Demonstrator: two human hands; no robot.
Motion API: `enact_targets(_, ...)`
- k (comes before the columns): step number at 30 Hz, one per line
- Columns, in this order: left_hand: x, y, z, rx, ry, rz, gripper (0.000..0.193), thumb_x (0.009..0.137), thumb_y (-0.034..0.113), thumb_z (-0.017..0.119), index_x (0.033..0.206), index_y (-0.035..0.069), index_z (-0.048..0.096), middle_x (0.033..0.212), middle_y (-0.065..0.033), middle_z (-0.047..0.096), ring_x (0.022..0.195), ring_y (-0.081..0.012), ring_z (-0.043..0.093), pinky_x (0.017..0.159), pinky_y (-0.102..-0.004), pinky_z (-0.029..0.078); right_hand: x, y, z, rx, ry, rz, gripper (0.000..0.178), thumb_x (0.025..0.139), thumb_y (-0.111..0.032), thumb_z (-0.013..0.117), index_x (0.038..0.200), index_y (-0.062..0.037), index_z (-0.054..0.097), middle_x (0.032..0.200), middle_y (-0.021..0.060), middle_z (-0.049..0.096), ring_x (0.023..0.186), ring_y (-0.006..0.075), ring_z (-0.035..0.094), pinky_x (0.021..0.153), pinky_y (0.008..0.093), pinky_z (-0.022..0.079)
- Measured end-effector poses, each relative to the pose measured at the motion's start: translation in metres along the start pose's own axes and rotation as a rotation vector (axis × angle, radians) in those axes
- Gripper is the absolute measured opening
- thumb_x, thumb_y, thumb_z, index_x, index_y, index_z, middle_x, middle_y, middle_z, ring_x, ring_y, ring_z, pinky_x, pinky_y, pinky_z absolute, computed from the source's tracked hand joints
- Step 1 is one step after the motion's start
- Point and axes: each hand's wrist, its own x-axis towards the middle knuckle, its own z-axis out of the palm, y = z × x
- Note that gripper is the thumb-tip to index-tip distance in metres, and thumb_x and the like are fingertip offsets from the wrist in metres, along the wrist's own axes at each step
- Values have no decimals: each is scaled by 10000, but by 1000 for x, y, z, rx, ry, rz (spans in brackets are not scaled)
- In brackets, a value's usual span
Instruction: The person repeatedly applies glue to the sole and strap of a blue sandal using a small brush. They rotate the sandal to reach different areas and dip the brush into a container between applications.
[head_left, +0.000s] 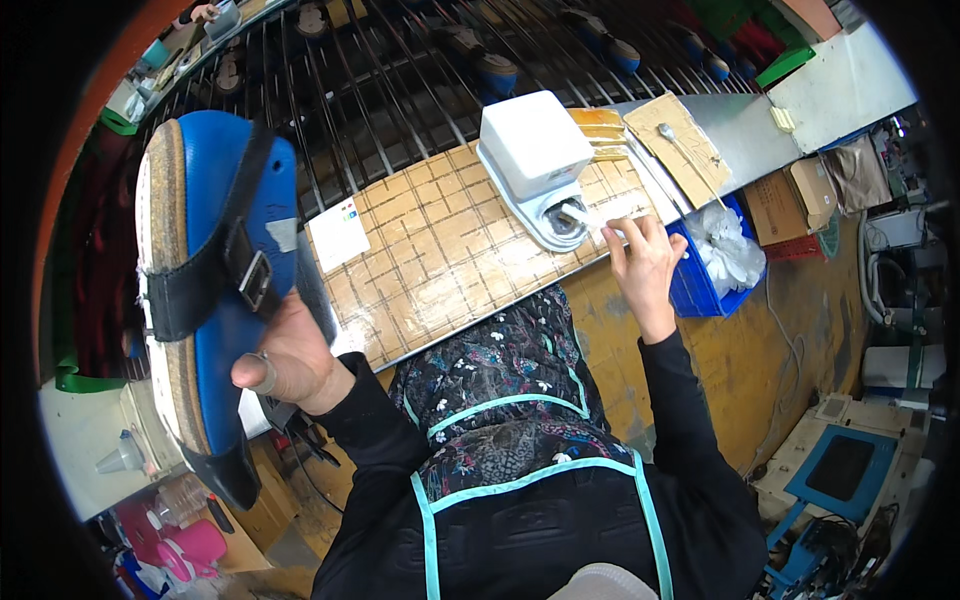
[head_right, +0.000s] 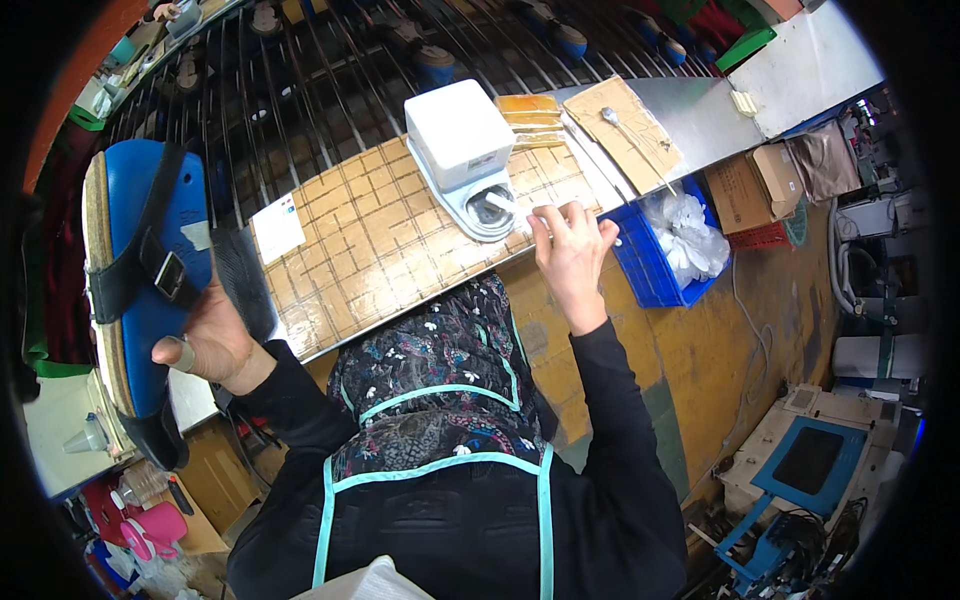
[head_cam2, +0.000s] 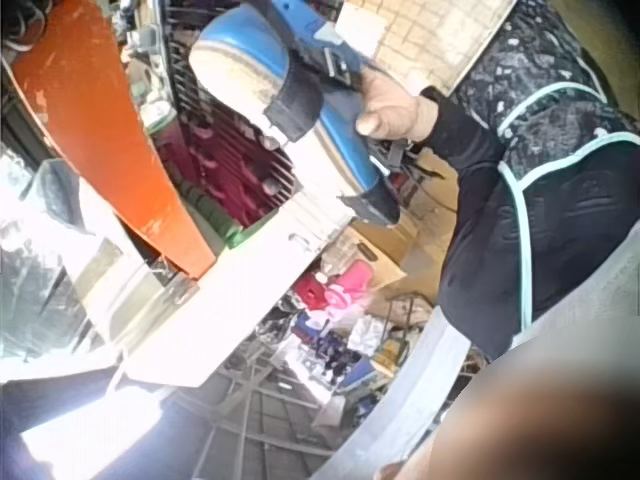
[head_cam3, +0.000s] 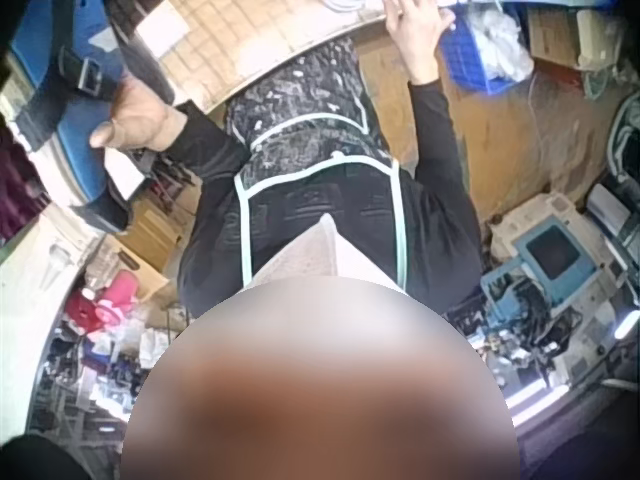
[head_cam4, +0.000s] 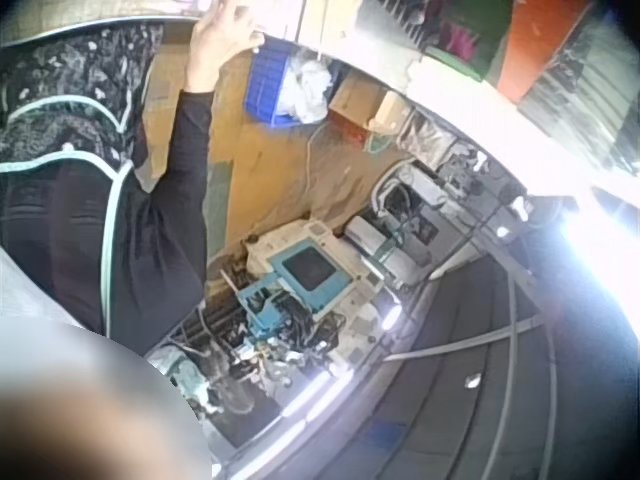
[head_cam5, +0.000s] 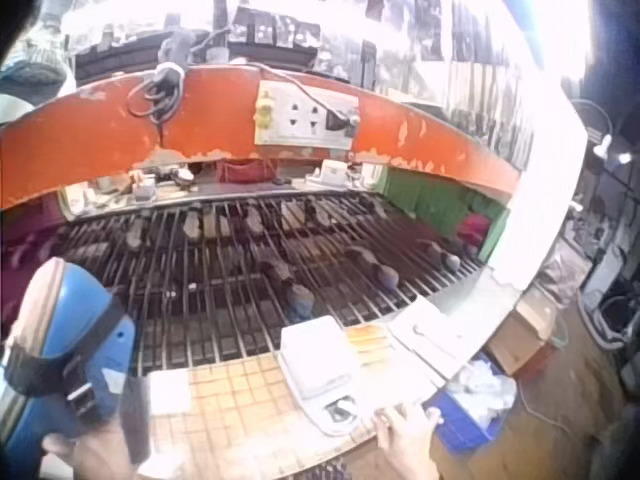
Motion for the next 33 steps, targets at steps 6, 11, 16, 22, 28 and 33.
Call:
enact_targets(6,-3,-1,-3,121,63,101,908,607,420,887,1334,62,477,1328,-96,523,1252,-262,484,1072,-462,396,6,1,-1,-17,-36,-38,63,791,-224,715,834,-193,681,781,16,547,759,200,535,740,393,290)
enact_targets(11,-13,-15,-5,244,37,162,822,650,365,869,1316,54,501,1328,-89,526,1240,-259,490,1062,-442,398,9,0,0,-43,-1,-81,54,788,-222,717,815,-188,685,769,10,546,738,188,531,743,390,286)
enact_targets(16,-25,-35,-4,271,-23,173,654,700,126,786,1289,31,517,1308,-79,536,1227,-262,497,1072,-444,387,5,6,-6,41,-131,37,97,832,-233,694,811,-139,689,668,48,554,613,204,531,716,377,331)
enact_targets(22,-47,-17,15,597,-121,-43,678,811,169,683,1401,63,368,1244,-147,534,1080,-254,568,886,-359,524,5,32,-2,798,-586,584,273,930,-288,597,858,-39,683,585,25,552,546,97,475,550,244,370)
enact_targets(28,-44,-75,-1,175,-237,-245,482,984,328,476,1399,103,378,1362,-215,472,1068,-313,618,832,-427,574,0,35,1,1278,-690,723,215,922,-240,638,915,-27,666,691,8,597,605,50,491,543,202,349)
enact_targets(33,-64,-108,-5,809,-572,425,609,825,98,727,1346,66,413,1416,-285,386,1253,-352,492,990,-410,482,21,-14,-30,742,-142,287,121,778,-86,759,878,-30,719,805,67,681,751,148,635,650,247,432)
